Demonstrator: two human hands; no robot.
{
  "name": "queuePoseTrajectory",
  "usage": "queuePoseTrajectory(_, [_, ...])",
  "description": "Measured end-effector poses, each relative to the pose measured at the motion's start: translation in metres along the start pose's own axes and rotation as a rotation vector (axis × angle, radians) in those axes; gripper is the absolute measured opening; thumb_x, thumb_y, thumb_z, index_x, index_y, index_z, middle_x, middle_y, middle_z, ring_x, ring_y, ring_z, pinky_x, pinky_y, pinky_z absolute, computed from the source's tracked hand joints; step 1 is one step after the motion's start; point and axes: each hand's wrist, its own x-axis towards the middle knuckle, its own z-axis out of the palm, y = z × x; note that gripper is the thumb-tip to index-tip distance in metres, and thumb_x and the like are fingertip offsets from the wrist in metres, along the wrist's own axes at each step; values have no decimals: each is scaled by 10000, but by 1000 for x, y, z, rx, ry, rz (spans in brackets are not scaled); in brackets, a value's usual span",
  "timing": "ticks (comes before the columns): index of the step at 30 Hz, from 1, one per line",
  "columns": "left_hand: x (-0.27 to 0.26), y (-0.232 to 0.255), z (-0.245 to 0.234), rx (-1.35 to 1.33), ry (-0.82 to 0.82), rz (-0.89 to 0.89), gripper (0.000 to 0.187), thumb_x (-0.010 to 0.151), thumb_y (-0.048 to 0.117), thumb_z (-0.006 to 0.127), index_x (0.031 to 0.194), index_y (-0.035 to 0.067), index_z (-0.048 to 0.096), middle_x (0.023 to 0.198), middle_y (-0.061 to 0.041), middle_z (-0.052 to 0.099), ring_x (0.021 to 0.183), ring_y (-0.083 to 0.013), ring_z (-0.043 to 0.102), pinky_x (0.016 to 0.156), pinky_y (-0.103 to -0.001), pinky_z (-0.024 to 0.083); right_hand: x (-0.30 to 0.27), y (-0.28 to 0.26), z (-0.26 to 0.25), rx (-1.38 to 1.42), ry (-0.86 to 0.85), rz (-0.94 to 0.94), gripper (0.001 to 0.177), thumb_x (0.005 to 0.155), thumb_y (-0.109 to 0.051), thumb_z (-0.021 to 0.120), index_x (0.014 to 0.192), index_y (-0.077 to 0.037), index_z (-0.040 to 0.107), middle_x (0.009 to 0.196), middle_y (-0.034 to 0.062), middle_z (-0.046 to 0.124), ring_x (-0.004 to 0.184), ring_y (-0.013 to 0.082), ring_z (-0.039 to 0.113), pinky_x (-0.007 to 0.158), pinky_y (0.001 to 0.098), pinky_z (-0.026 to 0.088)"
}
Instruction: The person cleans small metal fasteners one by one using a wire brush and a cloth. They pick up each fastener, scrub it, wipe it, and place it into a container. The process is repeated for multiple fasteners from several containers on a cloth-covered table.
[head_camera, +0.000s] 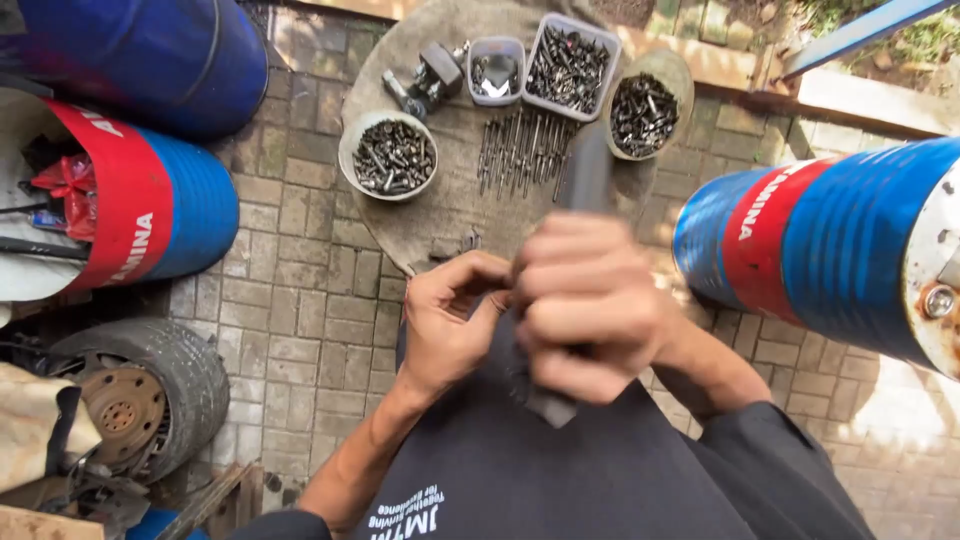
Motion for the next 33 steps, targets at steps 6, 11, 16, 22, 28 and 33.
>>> queuePoseTrajectory(6, [2,14,6,30,39,-14,111,897,-87,659,908,16,700,893,-90,744,839,-151,722,809,-237,612,3,55,25,-204,634,-368,683,1057,-509,332,488,-164,178,443,-13,139,334,170,168,412,392,79])
queuePoseTrajectory(11, [-1,18,7,64,-11,55,126,884,-88,638,945,13,681,928,-96,725,883,-179,702,835,-270,570,-23,26,-17,-264,124,84,362,956,-48,484,614,-41,364,603,108,366,531,285,308,562,448,242])
queuePoseTrajectory(16, [1,29,7,-98,-64,-4,129,985,72,655,1077,-7,612,1195,-197,723,1009,-248,772,941,-314,650,-32,21,-25,-211,382,203,396,879,62,515,580,-7,264,574,187,442,521,320,408,547,400,334])
queuePoseTrajectory(22, [8,18,7,213,-80,103,88,948,58,701,1025,36,663,938,-70,731,850,-154,750,840,-247,632,-32,14,-21,-179,364,268,384,904,51,513,602,-9,283,598,165,437,549,301,412,566,390,316])
queuePoseTrajectory(28, [12,24,9,297,-189,287,73,961,21,640,1016,-18,613,979,-131,677,897,-275,670,846,-349,535,-27,14,-22,19,36,91,353,930,-32,422,582,-51,365,567,88,333,500,293,298,541,444,244])
queuePoseTrajectory(33, [9,17,10,313,-194,207,29,943,15,636,972,11,639,931,-83,666,845,-212,648,775,-294,505,-18,-3,-21,172,-85,-32,360,957,-115,424,602,-82,369,570,57,246,488,288,262,530,431,224])
